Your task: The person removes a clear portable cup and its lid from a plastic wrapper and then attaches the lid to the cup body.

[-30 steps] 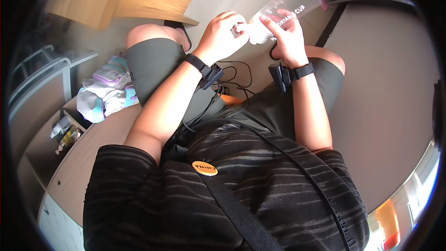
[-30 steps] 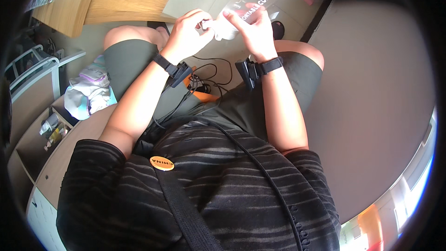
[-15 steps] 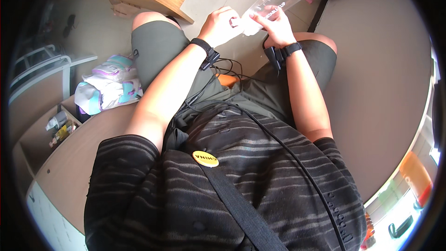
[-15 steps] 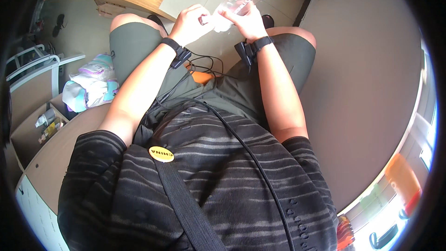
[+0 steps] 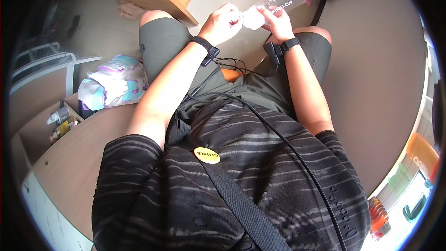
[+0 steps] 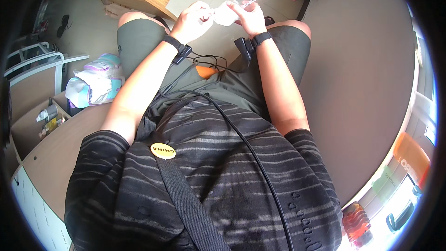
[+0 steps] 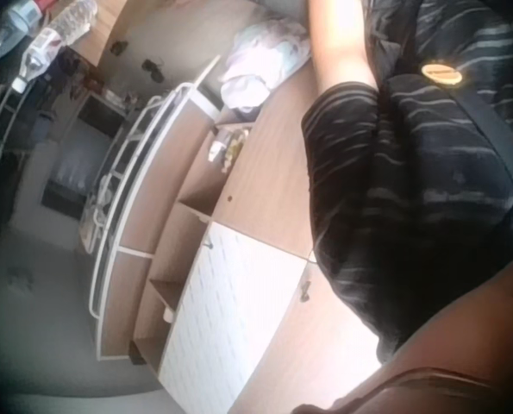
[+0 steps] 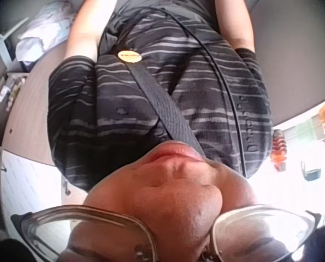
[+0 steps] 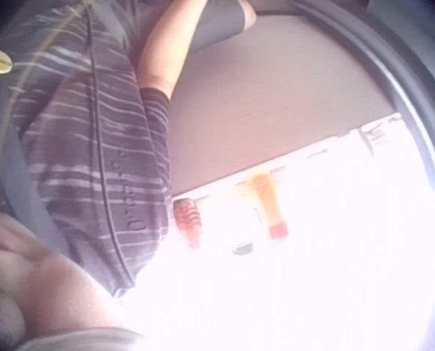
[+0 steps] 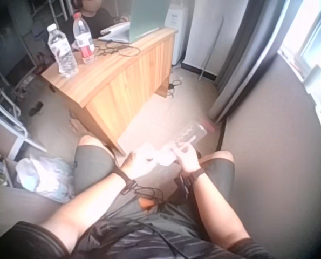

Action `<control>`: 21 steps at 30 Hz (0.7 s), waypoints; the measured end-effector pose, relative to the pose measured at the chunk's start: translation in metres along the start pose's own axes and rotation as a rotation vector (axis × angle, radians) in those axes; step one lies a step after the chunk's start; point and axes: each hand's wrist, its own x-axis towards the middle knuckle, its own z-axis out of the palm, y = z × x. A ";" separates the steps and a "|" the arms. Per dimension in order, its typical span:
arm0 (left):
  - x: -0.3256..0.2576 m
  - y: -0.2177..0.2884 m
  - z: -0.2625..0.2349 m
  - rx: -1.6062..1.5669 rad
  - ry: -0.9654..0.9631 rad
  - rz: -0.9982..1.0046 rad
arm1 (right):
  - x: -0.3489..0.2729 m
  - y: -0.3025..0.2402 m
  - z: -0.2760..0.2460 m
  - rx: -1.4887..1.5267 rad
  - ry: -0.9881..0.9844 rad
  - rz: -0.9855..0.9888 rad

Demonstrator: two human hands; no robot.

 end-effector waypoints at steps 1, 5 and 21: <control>-0.002 0.001 0.000 -0.007 -0.016 0.010 | -0.001 0.000 0.001 0.000 -0.002 0.000; -0.001 0.009 -0.001 0.044 0.022 0.156 | -0.004 -0.001 -0.001 -0.101 0.046 -0.045; -0.007 -0.015 0.014 -0.489 -0.056 -0.359 | -0.001 0.004 -0.010 -0.144 -0.059 -0.161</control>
